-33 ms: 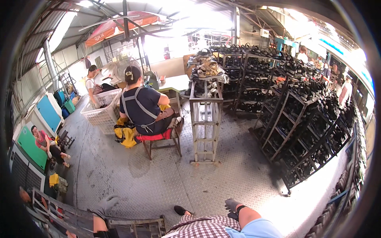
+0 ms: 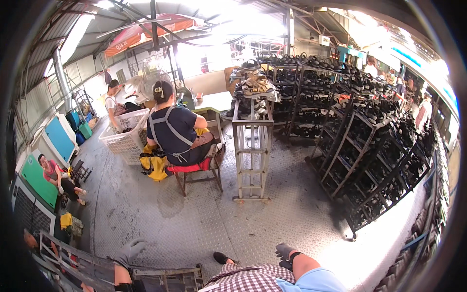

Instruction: Moving a large metal rack through a shoe factory floor.

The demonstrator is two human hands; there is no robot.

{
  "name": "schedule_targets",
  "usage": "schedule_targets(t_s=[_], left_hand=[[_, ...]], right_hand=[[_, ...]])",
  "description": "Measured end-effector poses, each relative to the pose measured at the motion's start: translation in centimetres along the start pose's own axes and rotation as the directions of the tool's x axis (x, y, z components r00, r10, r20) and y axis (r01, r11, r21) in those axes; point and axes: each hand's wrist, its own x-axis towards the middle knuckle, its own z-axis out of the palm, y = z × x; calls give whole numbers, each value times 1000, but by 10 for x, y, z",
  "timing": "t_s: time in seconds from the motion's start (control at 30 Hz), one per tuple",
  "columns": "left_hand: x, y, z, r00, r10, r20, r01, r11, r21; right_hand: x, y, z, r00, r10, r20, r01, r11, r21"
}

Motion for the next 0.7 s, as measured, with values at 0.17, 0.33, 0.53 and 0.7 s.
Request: schedule_targets(t_s=[0.17, 0.33, 0.53, 0.7], left_hand=[[2, -4, 2, 999, -43, -30, 43, 999, -14], [2, -8, 0, 998, -58, -37, 57, 998, -29], [2, -7, 1, 999, -42, -31, 41, 999, -34], [-2, 3, 1, 997, -70, -25, 70, 998, 5]], right_hand=[[5, 5, -4, 997, -15, 69, 19, 998, -53], [1, 1, 0, 999, 29, 45, -28, 1000, -12], [-6, -3, 2, 998, 38, 57, -37, 999, -10], [-5, 1, 5, 995, 18, 93, -17, 1000, -15]])
